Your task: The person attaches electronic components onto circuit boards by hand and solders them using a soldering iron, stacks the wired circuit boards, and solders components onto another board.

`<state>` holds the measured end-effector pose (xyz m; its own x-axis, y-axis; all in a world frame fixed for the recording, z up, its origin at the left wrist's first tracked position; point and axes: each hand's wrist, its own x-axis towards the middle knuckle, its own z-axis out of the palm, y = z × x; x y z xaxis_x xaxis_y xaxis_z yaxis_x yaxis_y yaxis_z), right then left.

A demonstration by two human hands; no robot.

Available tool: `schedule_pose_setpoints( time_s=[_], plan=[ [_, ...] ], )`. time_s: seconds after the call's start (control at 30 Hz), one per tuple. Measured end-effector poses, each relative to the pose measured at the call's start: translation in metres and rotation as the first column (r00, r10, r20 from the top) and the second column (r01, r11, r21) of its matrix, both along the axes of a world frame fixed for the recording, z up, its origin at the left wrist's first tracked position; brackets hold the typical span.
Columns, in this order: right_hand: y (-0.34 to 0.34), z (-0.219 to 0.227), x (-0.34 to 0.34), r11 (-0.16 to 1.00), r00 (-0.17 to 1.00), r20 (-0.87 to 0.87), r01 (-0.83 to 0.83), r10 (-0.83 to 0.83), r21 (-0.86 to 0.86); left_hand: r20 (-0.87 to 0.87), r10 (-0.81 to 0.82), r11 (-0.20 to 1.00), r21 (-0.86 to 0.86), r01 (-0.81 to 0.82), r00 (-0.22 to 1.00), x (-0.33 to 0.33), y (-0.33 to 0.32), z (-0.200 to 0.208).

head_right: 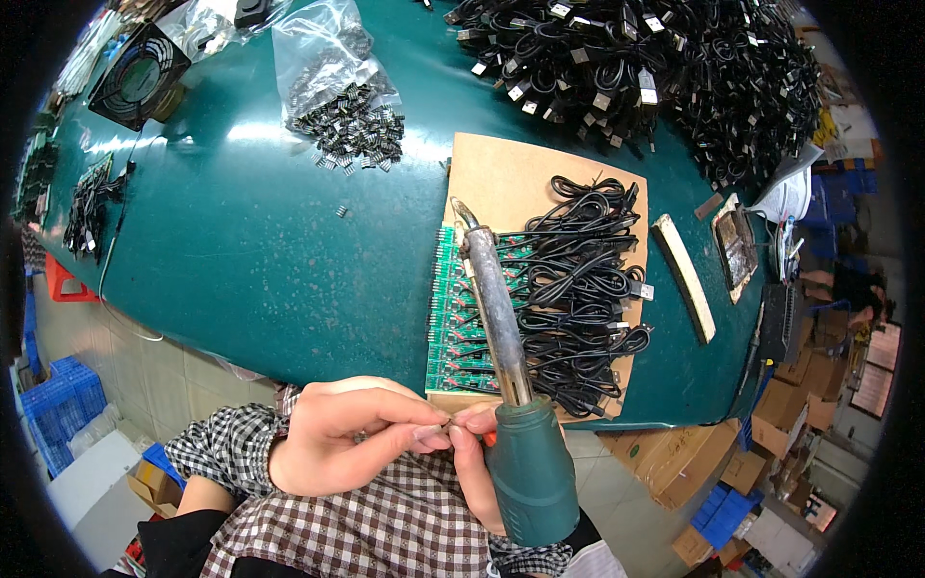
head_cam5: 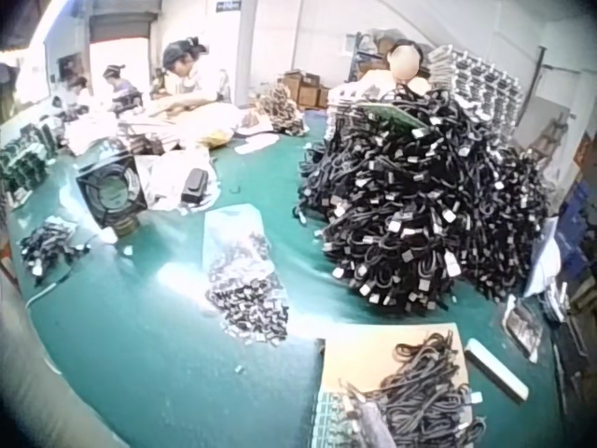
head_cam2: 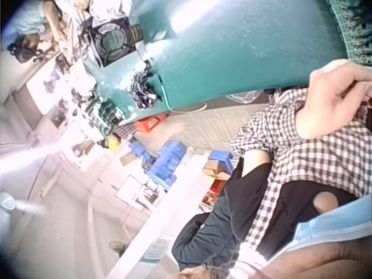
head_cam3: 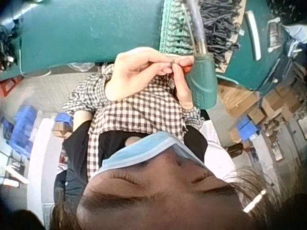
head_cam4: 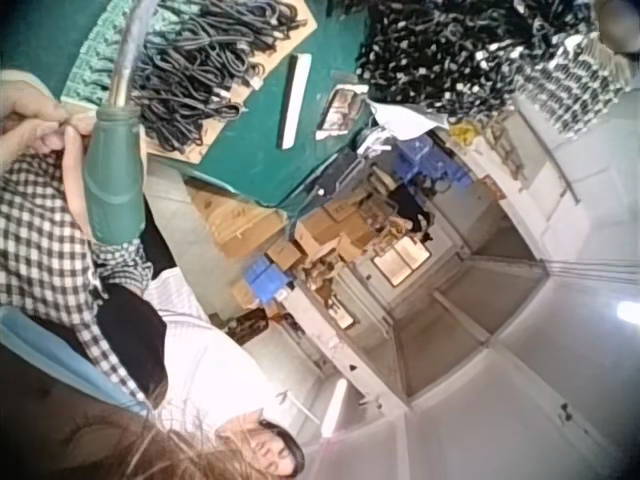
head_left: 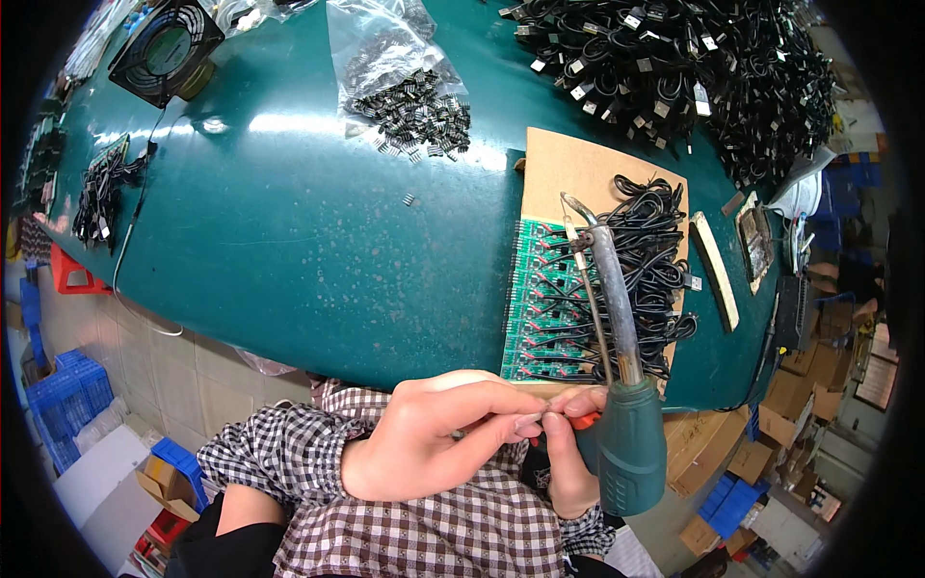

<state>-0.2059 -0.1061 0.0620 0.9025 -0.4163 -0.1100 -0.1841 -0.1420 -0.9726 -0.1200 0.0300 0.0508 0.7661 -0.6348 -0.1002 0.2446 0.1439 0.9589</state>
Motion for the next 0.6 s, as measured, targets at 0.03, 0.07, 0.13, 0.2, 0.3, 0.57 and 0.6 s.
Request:
schedule_pose_setpoints(
  time_s=[0.03,0.07,0.13,0.2,0.3,0.57,0.6],
  plan=[
    [0.001,0.001,0.001,1.000,1.000,0.006,0.021,-0.021,0.015,0.071,-0.023,1.000,0.021,0.021,0.997,0.001,0.001,-0.001],
    [0.000,0.001,0.001,1.000,1.000,0.006,0.020,-0.020,0.016,0.142,-0.045,0.998,0.046,0.039,0.989,0.001,0.002,-0.002],
    [-0.002,0.000,0.001,0.999,0.999,0.010,-0.046,0.046,-0.010,-0.016,0.006,0.998,0.057,-0.005,1.000,-0.003,-0.001,0.002],
    [-0.002,0.004,0.001,0.998,0.998,-0.006,-0.065,0.065,-0.018,-0.171,0.056,0.997,0.069,-0.045,0.984,-0.004,-0.001,0.003],
    [0.000,0.005,0.001,0.997,0.996,-0.039,-0.075,0.075,-0.002,0.075,-0.122,0.985,0.130,0.112,0.990,0.001,0.007,-0.003],
    [0.002,-0.005,-0.015,0.990,0.989,0.047,0.136,-0.138,0.042,-0.386,0.023,0.979,0.193,0.056,0.922,0.019,0.007,-0.024],
    [0.003,-0.004,-0.016,0.985,0.987,0.039,0.154,-0.158,0.083,-0.380,0.032,0.979,0.199,0.047,0.924,0.020,0.006,-0.030]
  ],
)
